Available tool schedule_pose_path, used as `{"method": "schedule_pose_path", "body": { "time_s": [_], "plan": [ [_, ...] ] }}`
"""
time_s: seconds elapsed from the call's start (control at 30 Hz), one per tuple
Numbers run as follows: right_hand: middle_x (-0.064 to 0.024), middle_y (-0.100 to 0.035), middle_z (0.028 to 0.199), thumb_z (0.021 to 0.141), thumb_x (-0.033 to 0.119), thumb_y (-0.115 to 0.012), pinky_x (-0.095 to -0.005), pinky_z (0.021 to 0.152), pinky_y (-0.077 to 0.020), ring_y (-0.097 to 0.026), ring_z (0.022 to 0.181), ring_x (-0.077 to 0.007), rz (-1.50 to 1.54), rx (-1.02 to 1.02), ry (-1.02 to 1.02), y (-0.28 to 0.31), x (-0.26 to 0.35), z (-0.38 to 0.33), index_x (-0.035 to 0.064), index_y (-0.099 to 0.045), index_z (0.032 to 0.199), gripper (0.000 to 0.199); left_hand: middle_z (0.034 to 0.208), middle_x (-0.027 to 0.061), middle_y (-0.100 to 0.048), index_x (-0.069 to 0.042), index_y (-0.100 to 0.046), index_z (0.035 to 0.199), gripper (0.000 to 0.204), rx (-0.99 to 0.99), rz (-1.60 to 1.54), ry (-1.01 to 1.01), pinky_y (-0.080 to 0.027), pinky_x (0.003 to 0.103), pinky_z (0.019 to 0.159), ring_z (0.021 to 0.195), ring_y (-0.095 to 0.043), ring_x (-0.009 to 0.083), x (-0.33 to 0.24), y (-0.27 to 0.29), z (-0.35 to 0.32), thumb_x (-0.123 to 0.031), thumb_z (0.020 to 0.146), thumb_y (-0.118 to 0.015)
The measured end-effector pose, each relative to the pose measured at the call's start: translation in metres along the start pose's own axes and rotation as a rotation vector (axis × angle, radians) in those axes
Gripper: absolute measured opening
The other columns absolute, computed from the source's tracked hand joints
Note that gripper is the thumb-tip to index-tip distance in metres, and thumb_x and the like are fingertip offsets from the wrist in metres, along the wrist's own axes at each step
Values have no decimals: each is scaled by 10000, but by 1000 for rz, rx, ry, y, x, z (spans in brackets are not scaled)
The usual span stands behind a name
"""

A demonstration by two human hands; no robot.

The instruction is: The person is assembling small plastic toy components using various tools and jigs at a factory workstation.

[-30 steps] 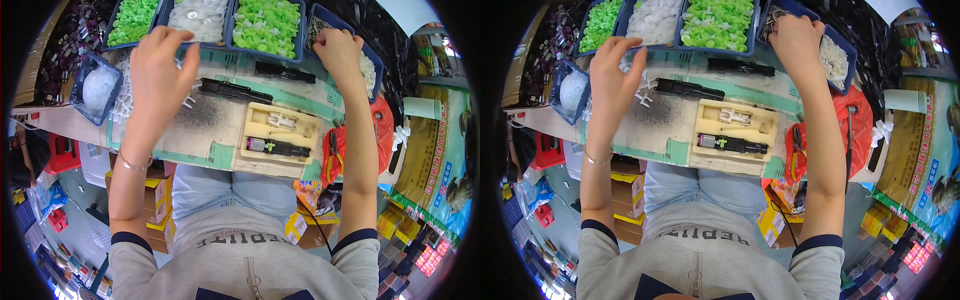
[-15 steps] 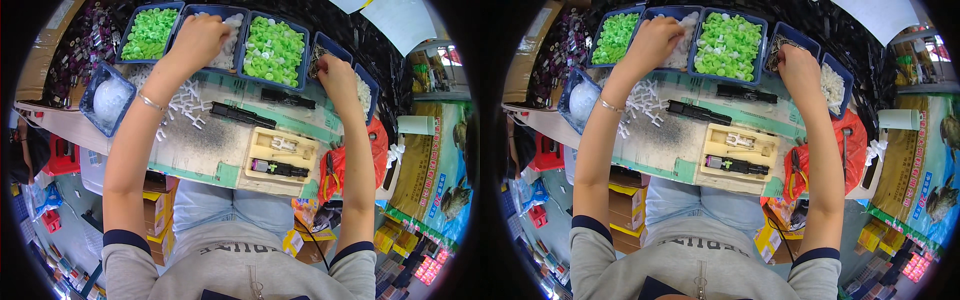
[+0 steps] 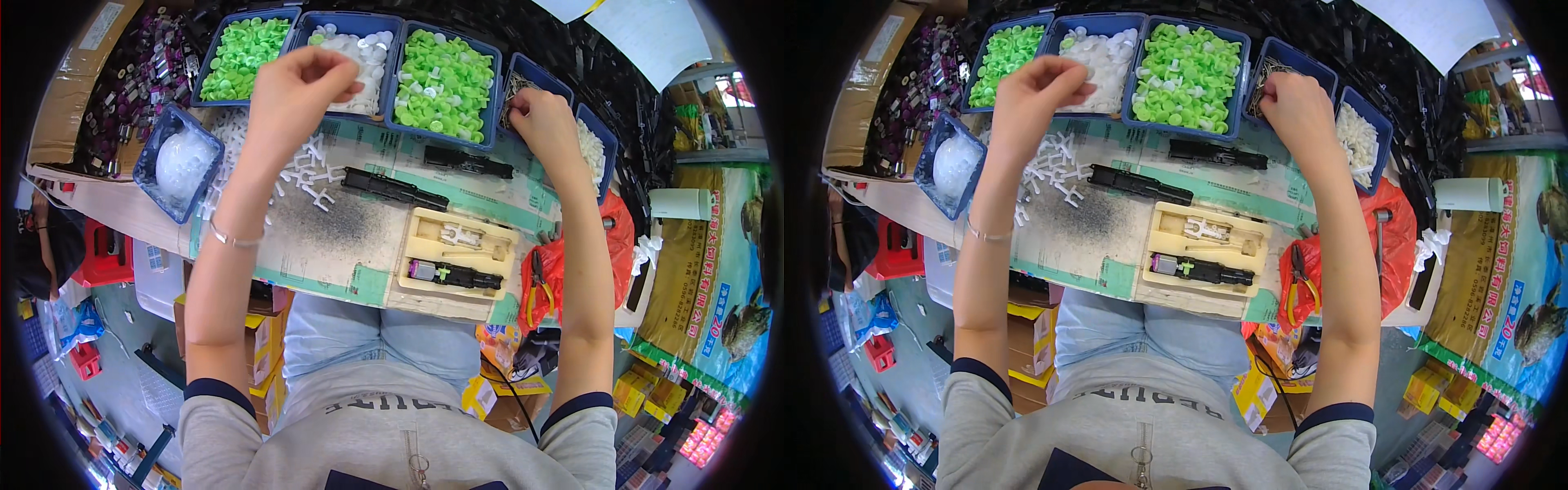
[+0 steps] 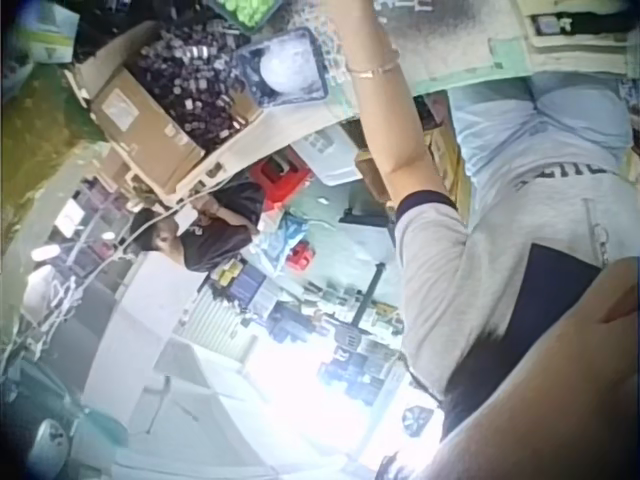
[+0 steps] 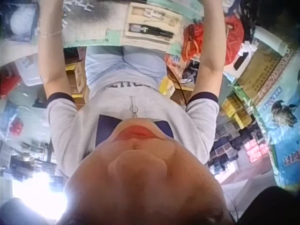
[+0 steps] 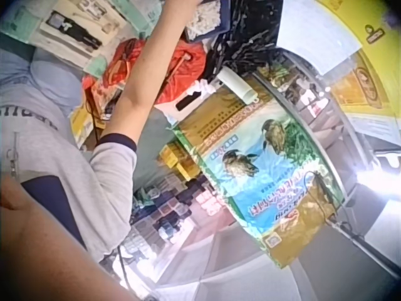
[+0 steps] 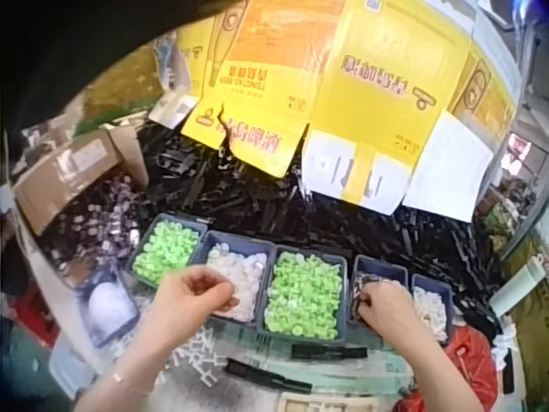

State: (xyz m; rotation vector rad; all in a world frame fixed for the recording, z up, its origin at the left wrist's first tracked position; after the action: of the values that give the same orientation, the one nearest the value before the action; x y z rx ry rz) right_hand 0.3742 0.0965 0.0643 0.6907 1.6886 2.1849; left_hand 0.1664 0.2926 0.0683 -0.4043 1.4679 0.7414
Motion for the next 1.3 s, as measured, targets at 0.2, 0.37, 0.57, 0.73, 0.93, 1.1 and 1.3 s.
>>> {"method": "schedule_pose_path", "body": {
  "time_s": [0.2,0.37,0.57,0.73,0.93,1.1,1.3],
  "plan": [
    [-165,-641,736,766,128,-615,-349,646,-497,-629,674,-312,54,-86,-58,6,-7,-11,-4,-617,858,161,907,135,-663,56,-608,902,127,49,-538,312,-561,266,763,844,-678,203,35,-34,-67,-65,864,-614],
    [-85,-589,687,822,92,-571,-262,629,-481,-604,647,-154,534,-184,-138,42,20,-40,-10,-577,792,106,938,162,-666,45,-597,925,109,145,-931,498,-571,284,771,893,-678,248,44,-60,-106,-49,873,-581],
    [-131,-615,874,781,-103,-614,-276,657,-529,-628,750,-150,1517,-79,-182,25,103,-119,14,-483,824,181,931,153,-669,35,-601,919,109,242,-1026,672,-575,288,756,868,-683,235,41,-99,-145,-52,854,-592],
    [-167,-633,915,785,-124,-615,-276,766,-524,-627,830,-159,1219,-123,34,34,121,-140,46,-389,878,297,918,152,-667,38,-593,920,113,253,-1059,701,-583,291,732,835,-688,239,34,-115,-165,-54,854,-596],
    [-186,-638,909,787,-134,-617,-292,771,-534,-654,871,-190,1221,-167,12,40,120,-152,41,-394,841,289,908,162,-662,44,-585,907,105,216,-1094,677,-582,299,741,822,-687,235,34,-117,-173,-50,860,-589],
    [-149,-639,890,768,-131,-644,-272,678,-527,-637,854,-182,654,-237,308,58,150,-160,43,-430,831,283,927,147,-657,38,-585,903,65,126,-1030,593,-568,284,756,831,-666,192,34,-111,-175,3,853,-606],
    [-126,-640,890,773,-99,-639,-304,782,-480,-597,875,-197,1201,-74,-165,23,114,-175,32,-494,846,208,996,113,-650,6,-627,916,119,165,-512,3,-564,285,741,865,-643,166,-7,-95,-178,16,811,-682]
  ]
}}
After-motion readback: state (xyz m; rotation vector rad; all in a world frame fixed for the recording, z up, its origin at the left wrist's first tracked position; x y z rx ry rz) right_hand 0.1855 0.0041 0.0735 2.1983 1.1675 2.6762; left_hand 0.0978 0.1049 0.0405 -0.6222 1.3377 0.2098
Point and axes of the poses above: each hand's wrist, its own z-axis towards the middle knuckle, its own y-axis out of the back of the hand, x = y × z, the point moved 10 cm from there along z, towards the middle knuckle
